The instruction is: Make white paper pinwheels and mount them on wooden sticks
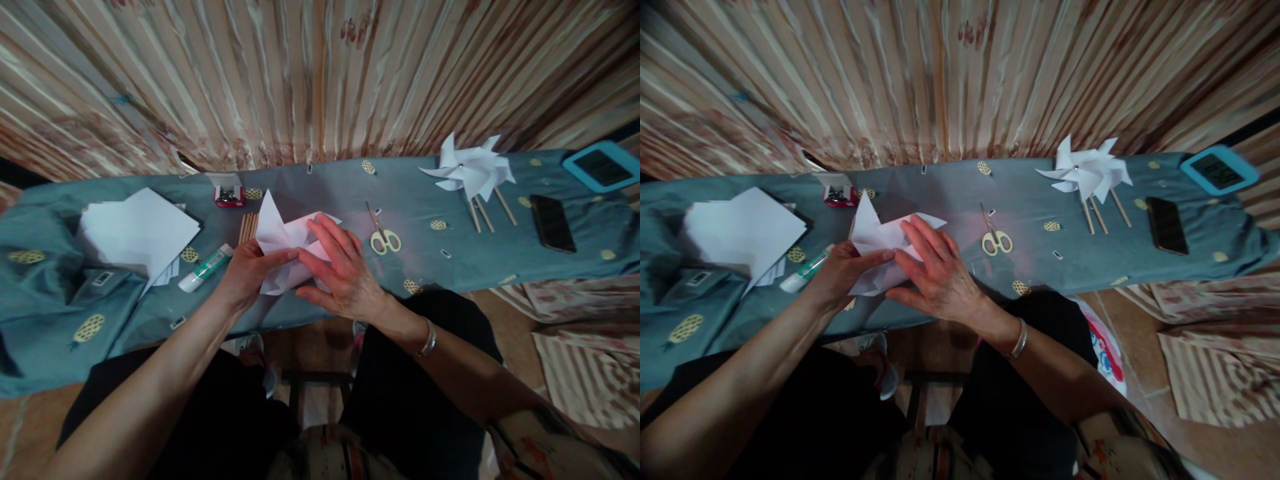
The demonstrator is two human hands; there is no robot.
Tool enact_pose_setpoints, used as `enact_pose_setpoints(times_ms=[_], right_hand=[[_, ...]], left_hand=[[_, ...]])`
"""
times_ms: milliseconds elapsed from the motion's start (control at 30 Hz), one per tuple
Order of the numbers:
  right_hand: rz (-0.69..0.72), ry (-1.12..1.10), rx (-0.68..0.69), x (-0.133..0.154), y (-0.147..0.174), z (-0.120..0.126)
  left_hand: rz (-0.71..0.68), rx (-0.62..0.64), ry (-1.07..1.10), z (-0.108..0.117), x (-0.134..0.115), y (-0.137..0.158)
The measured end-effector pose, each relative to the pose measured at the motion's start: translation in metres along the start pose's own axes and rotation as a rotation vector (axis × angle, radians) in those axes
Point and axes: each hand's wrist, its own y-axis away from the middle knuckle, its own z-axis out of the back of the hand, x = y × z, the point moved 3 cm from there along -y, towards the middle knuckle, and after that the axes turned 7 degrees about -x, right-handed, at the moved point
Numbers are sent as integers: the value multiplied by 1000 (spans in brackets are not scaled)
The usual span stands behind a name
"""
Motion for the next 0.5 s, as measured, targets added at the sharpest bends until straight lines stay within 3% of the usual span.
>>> enact_pose_setpoints(times_ms=[233, 500], right_hand=[[42, -68, -139, 0, 0, -1], [11, -156, -152, 1, -3, 0]], left_hand=[[29, -21, -28, 0, 0, 1], [69, -33, -31, 1, 3, 0]])
